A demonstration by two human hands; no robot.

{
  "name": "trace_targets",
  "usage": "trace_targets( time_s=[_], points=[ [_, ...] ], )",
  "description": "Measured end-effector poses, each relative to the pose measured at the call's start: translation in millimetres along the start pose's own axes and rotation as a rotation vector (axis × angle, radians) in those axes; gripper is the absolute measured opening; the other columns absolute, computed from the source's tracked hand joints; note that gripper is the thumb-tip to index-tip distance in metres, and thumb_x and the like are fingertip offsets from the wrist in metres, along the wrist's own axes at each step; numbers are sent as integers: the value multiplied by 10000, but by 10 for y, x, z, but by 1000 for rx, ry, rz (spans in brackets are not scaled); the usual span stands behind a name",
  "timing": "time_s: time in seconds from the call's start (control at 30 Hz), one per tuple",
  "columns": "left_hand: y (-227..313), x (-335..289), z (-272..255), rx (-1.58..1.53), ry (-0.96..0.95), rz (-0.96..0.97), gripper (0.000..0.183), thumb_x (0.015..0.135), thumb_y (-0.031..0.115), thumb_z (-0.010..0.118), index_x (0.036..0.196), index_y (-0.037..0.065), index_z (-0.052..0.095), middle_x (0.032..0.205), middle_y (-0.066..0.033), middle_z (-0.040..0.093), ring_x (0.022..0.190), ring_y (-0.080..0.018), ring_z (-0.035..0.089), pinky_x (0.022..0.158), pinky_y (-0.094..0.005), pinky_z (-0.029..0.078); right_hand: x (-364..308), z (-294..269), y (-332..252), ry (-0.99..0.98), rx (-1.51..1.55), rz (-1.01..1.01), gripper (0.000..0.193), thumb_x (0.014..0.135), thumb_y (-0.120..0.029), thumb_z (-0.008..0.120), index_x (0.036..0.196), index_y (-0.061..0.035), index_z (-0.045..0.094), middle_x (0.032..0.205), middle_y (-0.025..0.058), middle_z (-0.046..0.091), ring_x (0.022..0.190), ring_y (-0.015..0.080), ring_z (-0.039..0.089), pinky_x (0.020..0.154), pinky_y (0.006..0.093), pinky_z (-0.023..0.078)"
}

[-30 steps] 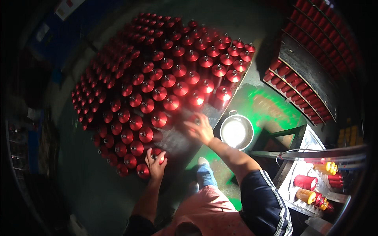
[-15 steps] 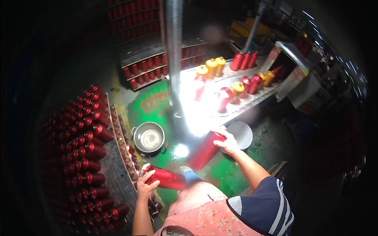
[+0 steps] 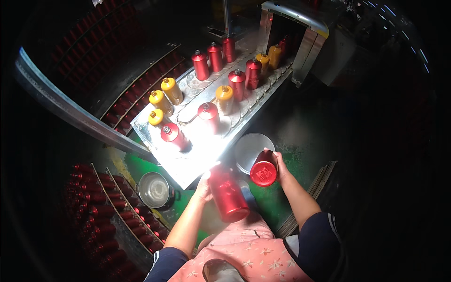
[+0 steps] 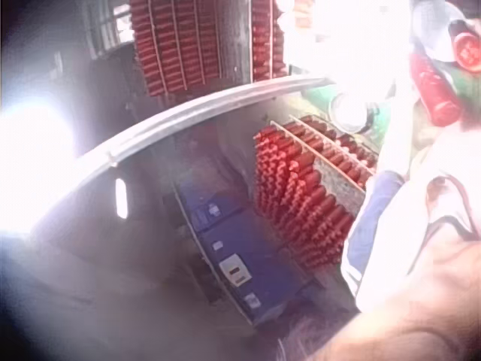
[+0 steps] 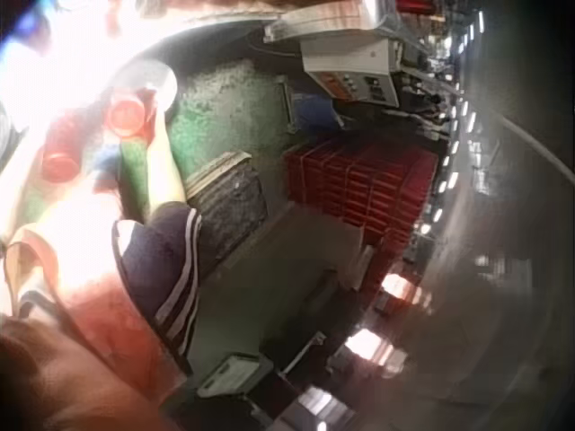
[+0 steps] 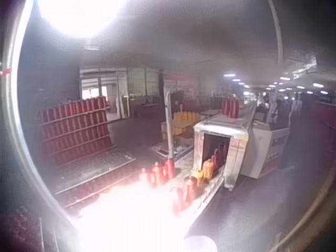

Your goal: The person repeatedly picks up red spools from a tray and places them onto a rotating carousel. They also move a large black board and handle a metal bowl during the process.

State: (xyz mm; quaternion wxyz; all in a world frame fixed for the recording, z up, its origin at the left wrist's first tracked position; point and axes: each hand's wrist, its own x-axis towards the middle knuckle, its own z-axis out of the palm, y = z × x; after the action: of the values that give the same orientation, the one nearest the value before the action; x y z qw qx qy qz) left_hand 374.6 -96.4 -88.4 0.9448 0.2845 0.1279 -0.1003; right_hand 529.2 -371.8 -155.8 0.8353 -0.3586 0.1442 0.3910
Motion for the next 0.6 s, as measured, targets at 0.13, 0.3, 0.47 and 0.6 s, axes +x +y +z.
trace_targets(
  time_s=[0.13,0.3,0.47,0.6],
  points=[
    [-123,1131,133,341,155,-110,412,895,350,689,1195,86,589,1103,-169,659,993,-245,659,833,-363,544,715,-691,-183,-231,136,156,394,953,-435,521,1186,-146,656,1097,246,659,952,384,685,763,494,609],
    [-109,2156,288,993,140,-191,286,912,284,651,1113,85,611,1007,-102,677,903,-214,668,763,-332,517,1280,-1097,-542,-451,506,364,465,930,-437,557,1308,-172,608,1305,307,529,1118,507,577,861,578,569],
    [-65,2505,552,1383,139,-293,169,928,217,613,1031,84,633,911,-34,695,813,-182,676,692,-301,491,1194,-894,-793,-425,802,467,511,918,-435,596,1324,-124,576,1390,302,470,1159,494,560,881,597,557],
    [298,2608,916,1319,-144,-126,433,994,396,481,1300,90,488,1160,-270,568,970,-415,632,760,-466,565,1424,-693,-1206,-592,746,526,546,1024,-430,489,1302,40,521,1272,295,583,1078,410,656,842,568,582]
  ],
)
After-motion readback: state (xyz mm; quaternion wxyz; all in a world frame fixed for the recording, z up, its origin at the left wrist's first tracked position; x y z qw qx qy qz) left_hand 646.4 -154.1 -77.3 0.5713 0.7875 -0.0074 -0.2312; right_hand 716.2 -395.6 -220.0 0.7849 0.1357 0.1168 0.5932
